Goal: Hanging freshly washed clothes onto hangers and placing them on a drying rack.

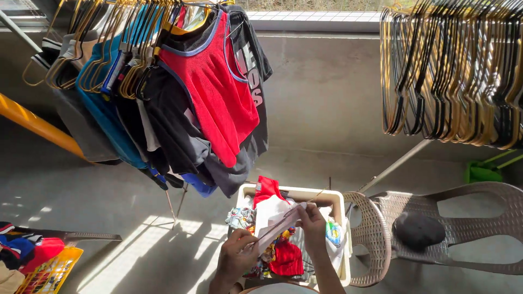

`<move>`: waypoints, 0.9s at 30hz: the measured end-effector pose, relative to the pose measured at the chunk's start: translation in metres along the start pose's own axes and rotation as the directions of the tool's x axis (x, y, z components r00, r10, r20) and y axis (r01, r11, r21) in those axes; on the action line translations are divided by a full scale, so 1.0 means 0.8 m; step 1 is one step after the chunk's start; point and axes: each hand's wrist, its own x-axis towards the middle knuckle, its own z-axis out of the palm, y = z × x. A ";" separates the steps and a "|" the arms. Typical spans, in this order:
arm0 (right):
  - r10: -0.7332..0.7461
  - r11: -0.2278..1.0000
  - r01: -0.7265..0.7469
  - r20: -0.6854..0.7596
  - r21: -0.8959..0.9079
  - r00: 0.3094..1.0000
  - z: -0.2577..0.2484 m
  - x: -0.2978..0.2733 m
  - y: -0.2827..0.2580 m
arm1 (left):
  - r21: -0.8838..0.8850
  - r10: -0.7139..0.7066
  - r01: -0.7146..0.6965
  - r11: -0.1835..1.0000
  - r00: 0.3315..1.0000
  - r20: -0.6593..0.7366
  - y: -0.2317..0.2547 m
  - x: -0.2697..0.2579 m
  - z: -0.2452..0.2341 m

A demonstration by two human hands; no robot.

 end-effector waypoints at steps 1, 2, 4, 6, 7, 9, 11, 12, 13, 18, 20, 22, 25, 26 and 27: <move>-0.032 0.998 0.032 0.002 0.047 0.999 -0.007 0.002 0.003 | 0.029 0.029 -0.029 0.999 1.000 -0.008 0.009 0.007 0.001; -0.064 0.993 0.064 0.000 0.096 0.998 -0.014 0.004 0.007 | 0.059 0.059 -0.058 0.997 0.998 -0.011 0.018 0.015 0.000; -0.055 0.988 0.054 -0.002 0.146 0.998 -0.027 0.006 0.010 | 0.041 0.061 -0.061 0.997 0.998 0.009 0.020 0.017 0.002; -0.047 0.979 0.048 -0.014 0.200 0.999 -0.036 0.005 0.015 | 0.022 0.066 -0.067 0.998 0.997 0.039 0.016 0.013 0.008; -0.020 0.974 0.024 -0.020 0.224 1.000 -0.039 0.004 0.016 | 0.150 0.009 -0.013 0.989 1.000 0.029 0.011 0.008 0.014; 0.006 0.968 0.003 -0.033 0.251 0.999 -0.043 -0.001 0.021 | 0.276 -0.043 0.036 0.961 0.999 0.021 0.001 0.000 0.021; -0.036 0.983 0.039 -0.020 0.178 0.999 -0.041 -0.007 0.026 | 0.362 -0.392 0.314 0.878 0.905 0.165 -0.008 -0.004 0.021; -0.040 0.982 0.043 -0.023 0.184 0.999 -0.033 -0.012 0.019 | 0.366 -0.387 0.308 0.878 0.907 0.168 -0.025 -0.008 0.023; -0.030 0.981 0.034 -0.021 0.193 0.999 -0.025 -0.017 0.014 | 0.373 -0.381 0.291 0.881 0.903 0.196 -0.042 -0.011 0.024; -0.008 0.974 0.011 -0.016 0.227 1.000 -0.005 -0.034 0.004 | 0.540 -0.641 0.475 0.695 0.749 0.166 0.007 0.003 -0.001; -0.040 0.973 0.048 -0.039 0.225 0.998 -0.001 -0.035 0.008 | 0.493 -0.700 0.556 0.669 0.695 0.166 0.029 0.005 -0.013; -0.042 0.970 0.054 -0.055 0.236 0.998 -0.004 -0.034 0.014 | 0.329 -0.535 0.485 0.810 0.841 0.080 -0.012 -0.018 -0.013; -0.057 0.969 0.077 -0.089 0.235 0.994 -0.008 -0.032 0.023 | 0.164 -0.307 0.317 0.934 0.948 -0.080 -0.042 -0.032 -0.016; -0.072 0.969 0.096 -0.110 0.227 0.991 -0.009 -0.032 0.025 | 0.160 -0.254 0.270 0.949 0.961 -0.111 -0.046 -0.033 -0.017; -0.071 0.970 0.094 -0.108 0.222 0.992 -0.006 -0.035 0.026 | 0.156 -0.258 0.273 0.949 0.960 -0.113 -0.048 -0.034 -0.017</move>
